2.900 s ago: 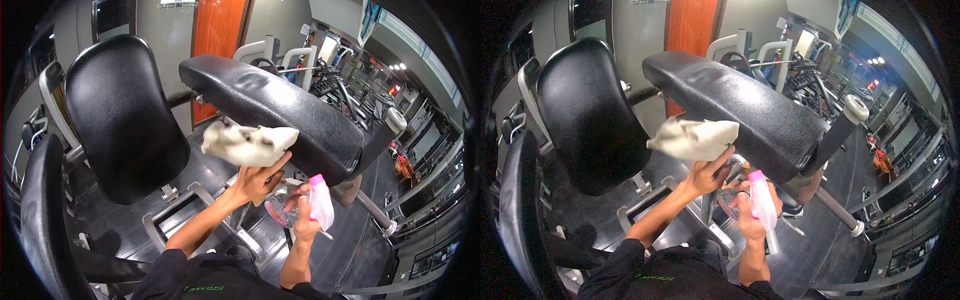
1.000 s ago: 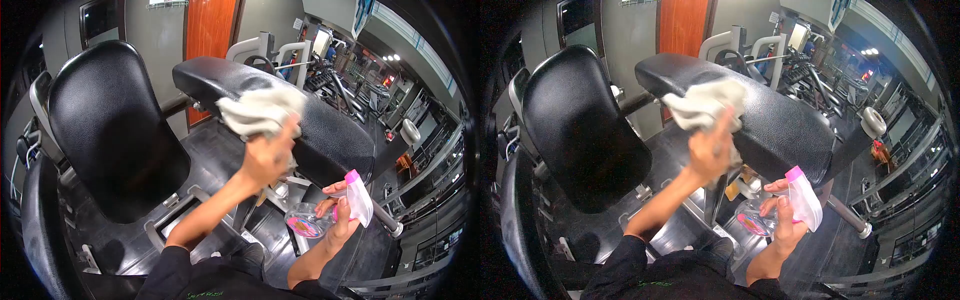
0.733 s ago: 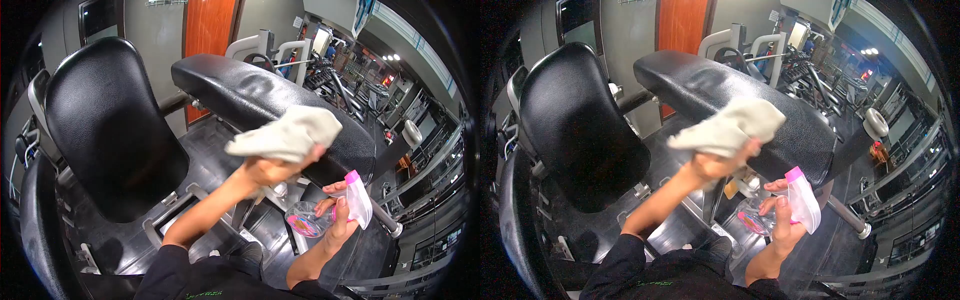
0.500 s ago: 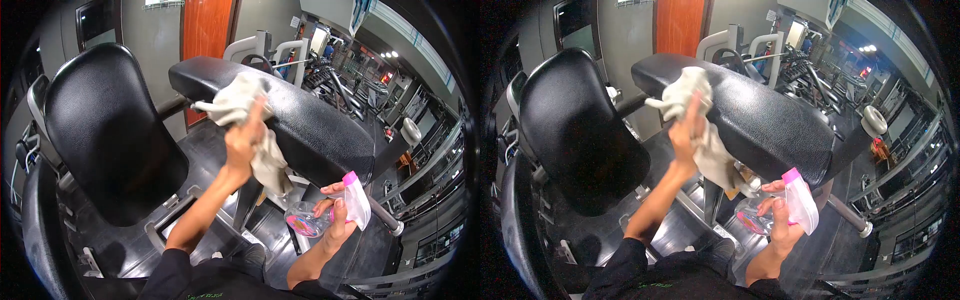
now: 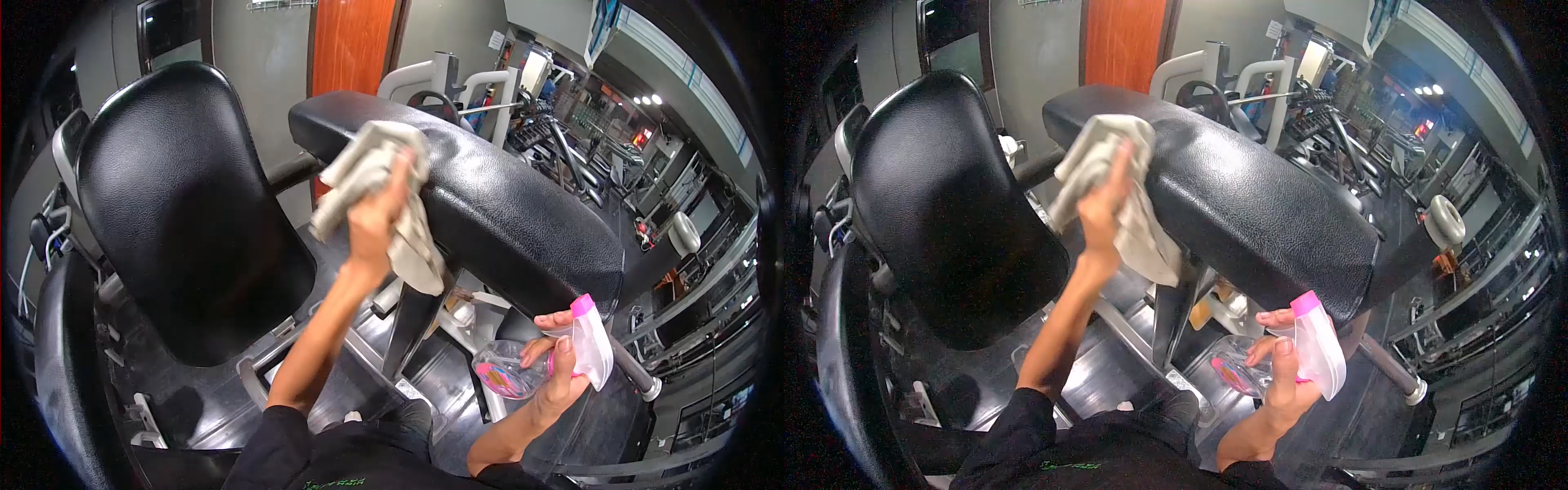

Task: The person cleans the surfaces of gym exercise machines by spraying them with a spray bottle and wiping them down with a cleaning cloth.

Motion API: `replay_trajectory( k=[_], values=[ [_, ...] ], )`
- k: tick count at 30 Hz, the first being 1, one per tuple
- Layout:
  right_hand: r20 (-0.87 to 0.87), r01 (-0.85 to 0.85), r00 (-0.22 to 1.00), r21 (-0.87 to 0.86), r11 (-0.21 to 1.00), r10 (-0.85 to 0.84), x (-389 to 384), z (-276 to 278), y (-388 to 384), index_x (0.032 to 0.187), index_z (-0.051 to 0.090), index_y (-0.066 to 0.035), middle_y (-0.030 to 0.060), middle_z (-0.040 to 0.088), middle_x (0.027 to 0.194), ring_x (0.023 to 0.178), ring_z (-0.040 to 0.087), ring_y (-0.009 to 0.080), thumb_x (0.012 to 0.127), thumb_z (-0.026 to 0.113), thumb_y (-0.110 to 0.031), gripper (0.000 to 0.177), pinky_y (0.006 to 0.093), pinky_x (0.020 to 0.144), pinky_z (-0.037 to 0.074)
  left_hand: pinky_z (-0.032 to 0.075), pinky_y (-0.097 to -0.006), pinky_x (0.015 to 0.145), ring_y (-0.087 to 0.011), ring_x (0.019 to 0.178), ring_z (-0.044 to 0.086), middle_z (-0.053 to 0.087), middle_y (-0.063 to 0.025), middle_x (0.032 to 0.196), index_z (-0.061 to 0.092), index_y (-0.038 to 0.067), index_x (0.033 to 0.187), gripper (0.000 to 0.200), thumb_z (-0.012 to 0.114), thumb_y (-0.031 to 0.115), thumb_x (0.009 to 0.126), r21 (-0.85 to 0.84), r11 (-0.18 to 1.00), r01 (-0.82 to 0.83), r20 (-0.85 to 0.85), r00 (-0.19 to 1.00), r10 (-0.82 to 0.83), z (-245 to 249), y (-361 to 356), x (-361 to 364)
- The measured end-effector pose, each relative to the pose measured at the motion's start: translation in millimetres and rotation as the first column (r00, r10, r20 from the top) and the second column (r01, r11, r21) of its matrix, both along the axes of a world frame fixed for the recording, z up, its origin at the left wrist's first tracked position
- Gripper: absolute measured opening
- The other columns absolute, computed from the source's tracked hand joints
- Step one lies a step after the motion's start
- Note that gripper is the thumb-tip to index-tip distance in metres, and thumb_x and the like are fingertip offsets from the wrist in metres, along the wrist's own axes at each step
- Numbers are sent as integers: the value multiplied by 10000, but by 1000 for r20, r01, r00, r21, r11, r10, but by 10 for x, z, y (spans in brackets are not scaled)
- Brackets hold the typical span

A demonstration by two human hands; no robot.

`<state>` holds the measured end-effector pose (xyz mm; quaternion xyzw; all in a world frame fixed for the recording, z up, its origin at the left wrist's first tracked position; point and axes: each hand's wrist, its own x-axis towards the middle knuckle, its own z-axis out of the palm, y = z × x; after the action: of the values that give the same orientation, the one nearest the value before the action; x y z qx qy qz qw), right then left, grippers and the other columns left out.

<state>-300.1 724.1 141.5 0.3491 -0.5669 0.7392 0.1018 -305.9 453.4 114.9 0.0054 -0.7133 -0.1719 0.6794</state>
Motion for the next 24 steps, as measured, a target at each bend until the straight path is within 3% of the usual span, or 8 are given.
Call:
replay_trajectory(
  k=[2,3,6,11,15,16,21,24],
  values=[
    [-4,0,1000,9,1000,0,-1,13,3,1041,473,114,235,590,897,484,553,180,867,567,-180,354,305,497,488,495,-277,728,-174,851,627,630,-162,1112,454,91,1354,697,492,-142,699,163,986,-30,48,999,23,103,-322,35],
    [1,-13,1000,17,1000,13,-2,16,8,1039,473,116,237,590,905,488,556,181,868,566,-179,354,304,500,489,475,-288,826,-175,985,600,628,-156,1126,468,67,1335,579,493,-110,785,389,885,257,-155,965,-212,155,-454,-15],
    [6,-16,1000,16,1000,16,-4,13,6,1025,480,122,241,594,902,488,562,181,867,565,-177,349,300,494,487,442,-277,826,-169,904,581,636,-151,1021,503,-25,1263,337,476,99,951,414,907,74,-236,971,28,221,-1187,-151],
    [-59,17,998,33,999,-15,-28,54,6,978,504,136,238,610,838,466,567,181,855,570,-175,341,295,463,480,411,-314,913,-276,1041,578,591,-225,1147,374,-99,1318,615,486,380,949,817,554,160,-183,983,-14,224,-1778,-350],
    [-22,-12,1000,4,1000,12,-39,32,19,941,523,141,227,623,791,446,566,176,842,581,-169,331,287,455,481,416,-324,910,-263,1041,584,593,-213,1159,453,-53,1285,568,507,380,922,580,798,165,-219,975,-42,-235,-2310,-562],
    [-18,-16,1000,-7,1000,16,-34,34,3,942,525,140,223,623,796,452,568,174,841,582,-166,328,285,456,480,440,-269,813,-148,900,558,613,-70,1050,476,-62,1270,473,478,295,961,657,748,92,-90,995,-43,139,-1511,-170],
    [-52,16,999,-6,1000,-17,-48,-10,-54,952,526,135,213,622,815,474,573,168,844,583,-154,314,285,469,485,438,-287,863,-148,990,568,622,-125,1141,502,-54,1258,367,425,142,957,534,808,250,-263,957,-122,339,-341,-75],
    [-141,46,989,53,998,-38,-60,-25,-37,1009,499,110,224,609,856,431,531,170,891,514,-183,317,289,447,461,457,-329,859,-243,971,618,633,-174,1110,524,-42,1243,362,478,111,918,227,967,115,-72,992,-101,213,249,-6]
  ],
)
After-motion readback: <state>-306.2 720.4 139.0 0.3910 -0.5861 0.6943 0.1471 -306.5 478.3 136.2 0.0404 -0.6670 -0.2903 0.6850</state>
